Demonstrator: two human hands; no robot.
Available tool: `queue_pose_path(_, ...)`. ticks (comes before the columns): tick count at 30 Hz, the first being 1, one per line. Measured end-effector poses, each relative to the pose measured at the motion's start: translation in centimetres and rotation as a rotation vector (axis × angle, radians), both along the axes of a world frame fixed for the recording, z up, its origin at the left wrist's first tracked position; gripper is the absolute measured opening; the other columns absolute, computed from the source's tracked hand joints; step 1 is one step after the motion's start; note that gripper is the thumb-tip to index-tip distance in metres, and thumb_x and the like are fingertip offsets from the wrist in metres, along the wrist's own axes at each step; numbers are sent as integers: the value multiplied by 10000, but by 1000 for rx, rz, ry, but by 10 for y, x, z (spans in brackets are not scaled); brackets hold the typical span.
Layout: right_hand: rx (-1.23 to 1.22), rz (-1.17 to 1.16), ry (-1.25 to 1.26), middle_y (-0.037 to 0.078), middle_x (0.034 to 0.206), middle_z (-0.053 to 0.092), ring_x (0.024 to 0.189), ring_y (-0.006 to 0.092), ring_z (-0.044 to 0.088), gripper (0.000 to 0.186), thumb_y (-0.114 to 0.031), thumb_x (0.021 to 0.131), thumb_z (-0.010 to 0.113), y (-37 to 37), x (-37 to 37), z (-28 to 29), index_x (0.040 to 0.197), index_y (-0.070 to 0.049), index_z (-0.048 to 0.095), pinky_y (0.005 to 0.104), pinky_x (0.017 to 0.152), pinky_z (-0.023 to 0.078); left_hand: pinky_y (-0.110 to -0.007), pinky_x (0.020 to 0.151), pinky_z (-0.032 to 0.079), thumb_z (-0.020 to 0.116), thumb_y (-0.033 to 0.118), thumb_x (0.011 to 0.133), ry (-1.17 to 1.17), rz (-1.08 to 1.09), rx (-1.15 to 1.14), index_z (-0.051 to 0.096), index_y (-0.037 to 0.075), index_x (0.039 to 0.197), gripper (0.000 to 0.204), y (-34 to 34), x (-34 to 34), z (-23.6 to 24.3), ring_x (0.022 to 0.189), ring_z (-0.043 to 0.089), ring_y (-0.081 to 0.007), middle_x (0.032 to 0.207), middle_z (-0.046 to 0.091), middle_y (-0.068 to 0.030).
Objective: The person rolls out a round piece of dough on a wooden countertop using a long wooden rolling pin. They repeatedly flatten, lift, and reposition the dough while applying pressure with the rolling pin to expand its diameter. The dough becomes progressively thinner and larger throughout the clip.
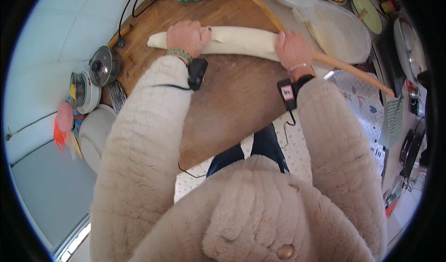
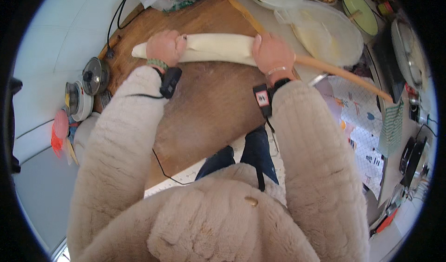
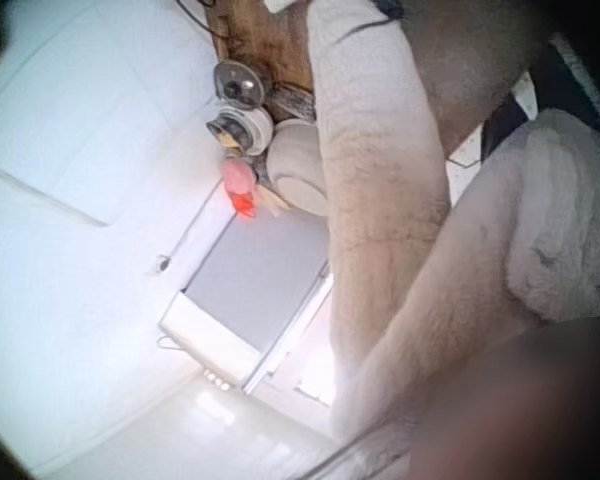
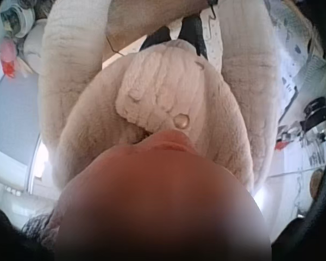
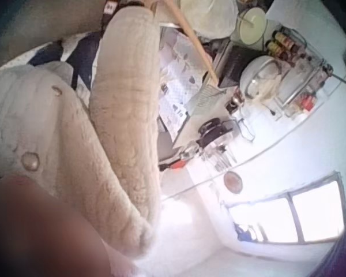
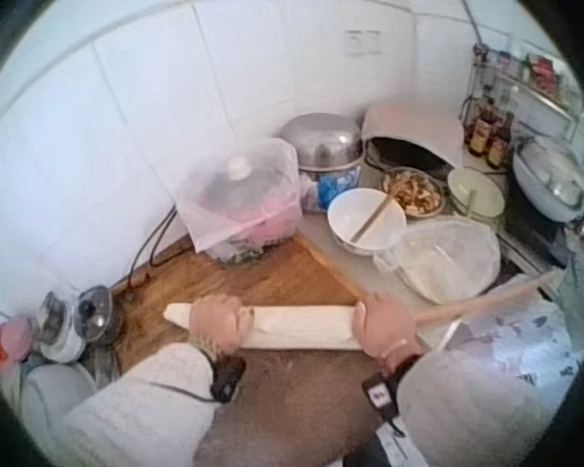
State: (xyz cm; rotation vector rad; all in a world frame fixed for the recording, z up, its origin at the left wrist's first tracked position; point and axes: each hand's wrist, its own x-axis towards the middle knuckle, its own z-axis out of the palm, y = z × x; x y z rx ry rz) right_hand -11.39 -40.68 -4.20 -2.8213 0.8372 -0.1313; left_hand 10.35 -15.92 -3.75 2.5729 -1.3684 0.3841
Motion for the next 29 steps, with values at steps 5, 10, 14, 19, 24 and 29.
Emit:
queue_pose_path(5,56,185,-156,168,935,649,890,373,620,262,-296,942,522,68,-101,22,944,-68,650,499,789,493,-506,767,427,635,423,817,213,94,136,651,51,829,373,78,-135,40,870,577,-356,884,609,-165)
queue_pose_path(10,208,241,64,174,983,636,933,376,607,253,-283,930,524,112,-169,33,950,-62,645,516,785,491,-485,762,410,653,405,822,237,-1,100,627,46,895,367,132,-199,42,921,561,-327,914,606,-139)
queue_pose_path(14,11,145,135,151,966,655,946,357,623,296,-322,974,478,69,-135,28,972,-71,636,482,807,484,-507,854,411,627,370,866,90,255,-194,636,45,920,329,104,-132,34,958,564,-348,948,633,-140)
queue_pose_path(19,-36,-33,-310,108,1115,675,1085,324,589,314,-244,964,483,90,-192,12,1177,-85,649,472,1020,383,-572,1084,300,610,226,807,96,152,-199,586,21,1165,414,152,-187,22,1155,501,-403,1216,570,-190)
queue_pose_path(24,-66,-225,-288,85,1205,662,1184,271,564,347,-227,962,469,75,-143,-6,1247,-120,635,483,1094,328,-586,1071,307,582,255,816,70,111,-163,627,46,1121,373,121,-134,9,1135,525,-373,1196,604,-153)
queue_pose_path(29,449,-421,-426,111,1311,634,1288,266,531,385,-355,1027,432,5,-64,-1,1270,-129,627,472,1107,333,-478,920,462,567,301,914,158,215,-223,691,87,1155,346,35,-19,18,1084,594,-358,1101,680,-199)
